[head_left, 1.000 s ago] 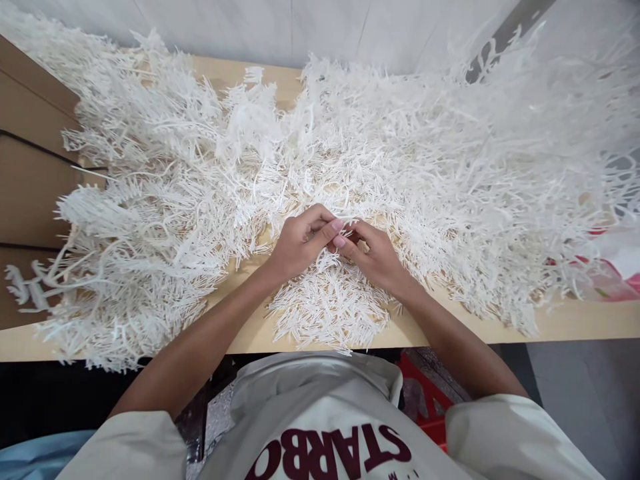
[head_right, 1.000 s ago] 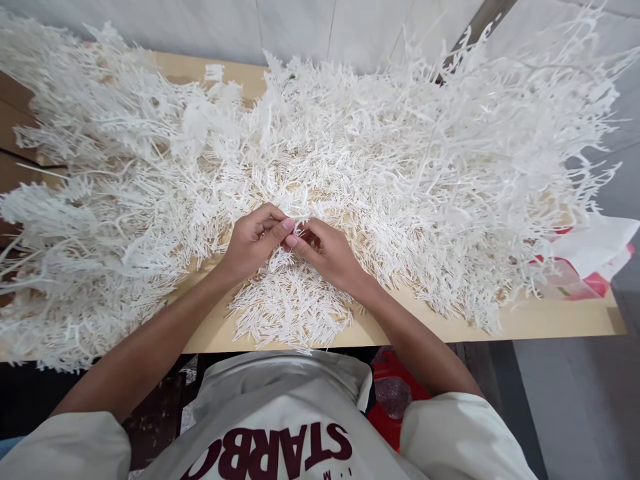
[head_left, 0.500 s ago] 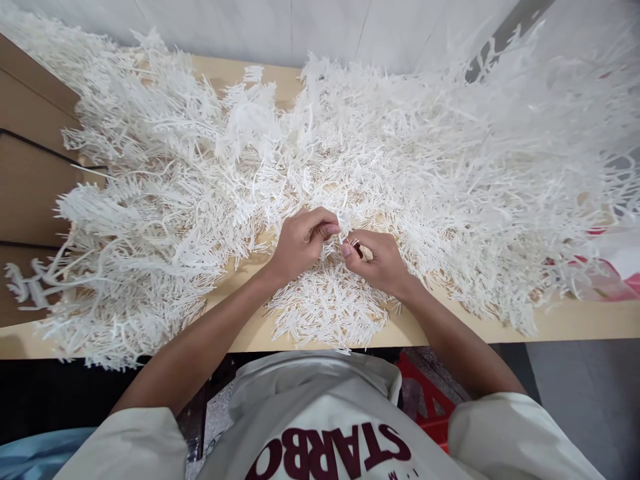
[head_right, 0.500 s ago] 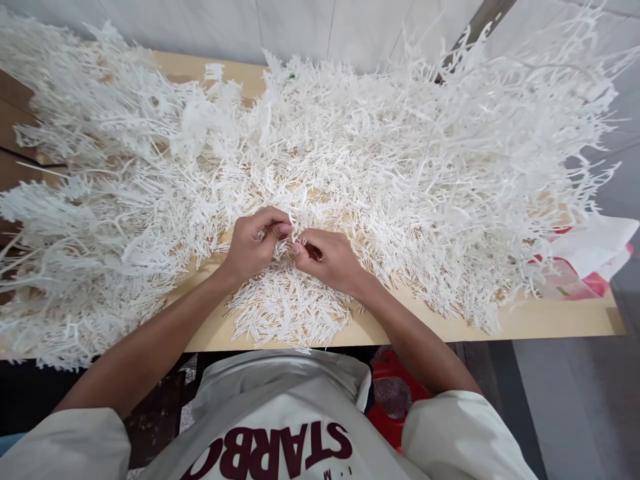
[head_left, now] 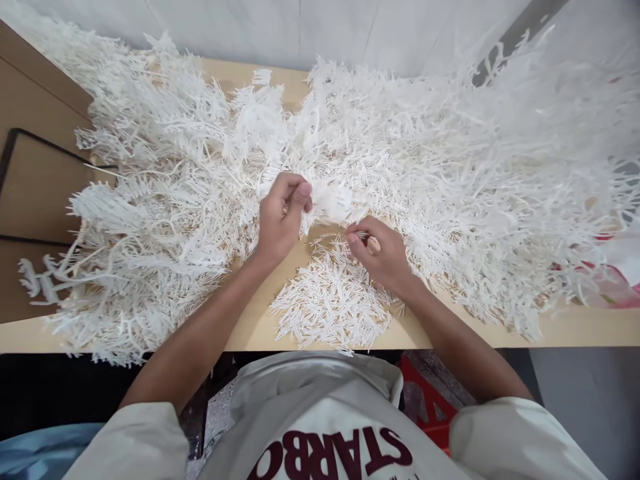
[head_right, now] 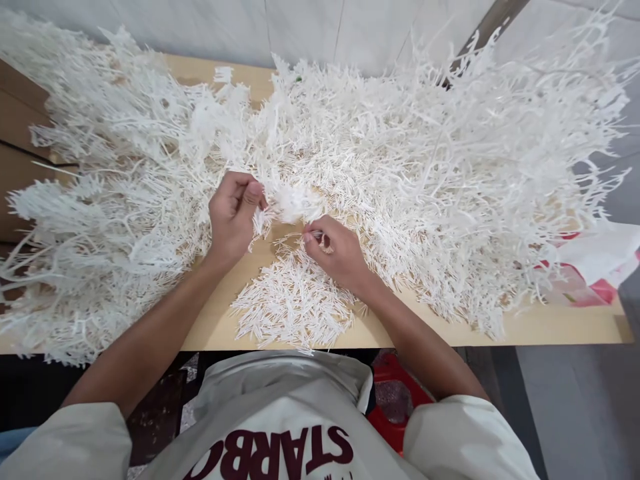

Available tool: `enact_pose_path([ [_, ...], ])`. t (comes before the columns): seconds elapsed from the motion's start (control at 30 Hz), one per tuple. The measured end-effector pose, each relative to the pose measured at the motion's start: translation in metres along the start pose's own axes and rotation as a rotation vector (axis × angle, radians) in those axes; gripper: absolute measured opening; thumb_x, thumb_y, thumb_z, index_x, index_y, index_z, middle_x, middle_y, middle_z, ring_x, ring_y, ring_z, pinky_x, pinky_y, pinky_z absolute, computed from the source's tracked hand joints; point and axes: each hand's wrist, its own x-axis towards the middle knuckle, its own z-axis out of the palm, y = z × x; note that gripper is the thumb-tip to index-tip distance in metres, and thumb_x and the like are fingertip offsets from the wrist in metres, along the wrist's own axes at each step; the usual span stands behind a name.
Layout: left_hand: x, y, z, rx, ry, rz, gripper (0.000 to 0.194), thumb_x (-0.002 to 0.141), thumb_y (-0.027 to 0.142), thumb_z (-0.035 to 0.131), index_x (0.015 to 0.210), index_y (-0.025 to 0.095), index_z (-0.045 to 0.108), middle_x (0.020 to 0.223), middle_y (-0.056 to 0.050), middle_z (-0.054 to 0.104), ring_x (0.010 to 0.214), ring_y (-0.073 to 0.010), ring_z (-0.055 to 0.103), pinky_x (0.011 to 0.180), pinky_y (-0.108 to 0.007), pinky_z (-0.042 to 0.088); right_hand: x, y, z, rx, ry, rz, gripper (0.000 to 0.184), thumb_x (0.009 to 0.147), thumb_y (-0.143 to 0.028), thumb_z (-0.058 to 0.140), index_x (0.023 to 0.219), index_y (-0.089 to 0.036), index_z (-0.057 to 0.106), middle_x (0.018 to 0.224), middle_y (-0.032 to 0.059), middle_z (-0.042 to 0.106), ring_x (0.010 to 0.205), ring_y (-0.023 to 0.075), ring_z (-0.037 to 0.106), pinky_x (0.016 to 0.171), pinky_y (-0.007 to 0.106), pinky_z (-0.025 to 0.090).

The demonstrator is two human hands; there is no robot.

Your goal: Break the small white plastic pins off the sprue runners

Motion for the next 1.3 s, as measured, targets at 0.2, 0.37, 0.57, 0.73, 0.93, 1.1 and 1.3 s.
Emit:
enact_pose_path([
  [0.2,-0.018,0.008,0.011,-0.053,-0.214,-0.021,0.022,0.09,0.041,0.05,0.103,0.022,0.051,0.082,0.0,0.064,0.079,-0.0098,0.061,0.073,-0.025,0.048,0.007,0.006,-0.005,0.009,0.168,0.194,0.019,0.088,-0.038,0.052,0.083,-0.021,0.061,0.078,-0.0001,0.061,0.07,0.0108,0.054,0.066,0.027,0.043],
  [0.37,-0.023,0.01,0.013,-0.006,-0.398,0.078,0.028,0.087,0.031,0.056,0.112,0.021,0.049,0.1,-0.005,0.064,0.093,-0.0125,0.062,0.084,-0.028,0.05,0.006,0.003,-0.003,0.199,0.085,0.239,0.028,0.089,-0.045,0.05,0.103,-0.023,0.062,0.082,0.0001,0.065,0.069,0.0096,0.057,0.063,0.025,0.046],
  [0.57,-0.023,0.007,0.016,0.152,-0.326,0.169,0.018,0.087,0.032,0.056,0.101,0.021,0.055,0.098,-0.004,0.064,0.088,-0.012,0.06,0.082,-0.029,0.05,0.007,0.007,-0.002,0.112,0.007,0.253,0.024,0.085,-0.043,0.057,0.088,-0.021,0.065,0.082,0.0007,0.067,0.067,0.0087,0.058,0.06,0.023,0.047],
  [0.73,-0.02,0.004,0.014,0.091,-0.353,0.196,0.011,0.09,0.033,0.051,0.096,0.023,0.052,0.096,-0.004,0.06,0.089,-0.0132,0.057,0.08,-0.029,0.048,0.007,0.014,-0.001,0.162,-0.056,0.269,0.033,0.083,-0.045,0.059,0.107,-0.022,0.061,0.08,-0.0005,0.065,0.062,0.0076,0.056,0.053,0.021,0.044],
  [0.93,-0.021,0.001,0.016,0.107,-0.372,0.231,0.012,0.09,0.035,0.051,0.094,0.025,0.05,0.096,-0.004,0.055,0.089,-0.0145,0.054,0.079,-0.03,0.047,0.009,0.011,-0.003,0.049,-0.052,0.219,0.031,0.086,-0.042,0.056,0.11,-0.023,0.062,0.083,0.0003,0.065,0.061,0.0072,0.053,0.053,0.021,0.043],
  [1.1,-0.026,0.001,0.02,0.242,-0.325,0.37,0.008,0.09,0.031,0.051,0.092,0.023,0.049,0.093,-0.005,0.054,0.091,-0.0152,0.052,0.079,-0.031,0.046,0.007,0.012,-0.001,-0.073,0.064,0.109,0.021,0.087,-0.037,0.056,0.09,-0.021,0.069,0.082,0.002,0.071,0.064,0.0096,0.059,0.06,0.025,0.047],
  [1.3,-0.028,0.004,0.019,0.348,-0.283,0.241,0.022,0.086,0.042,0.057,0.087,0.022,0.05,0.085,-0.001,0.058,0.079,-0.0127,0.051,0.075,-0.03,0.043,0.005,0.007,-0.001,-0.019,0.22,0.127,0.014,0.085,-0.034,0.061,0.089,-0.023,0.068,0.083,-0.0003,0.071,0.067,0.0088,0.059,0.064,0.024,0.047],
])
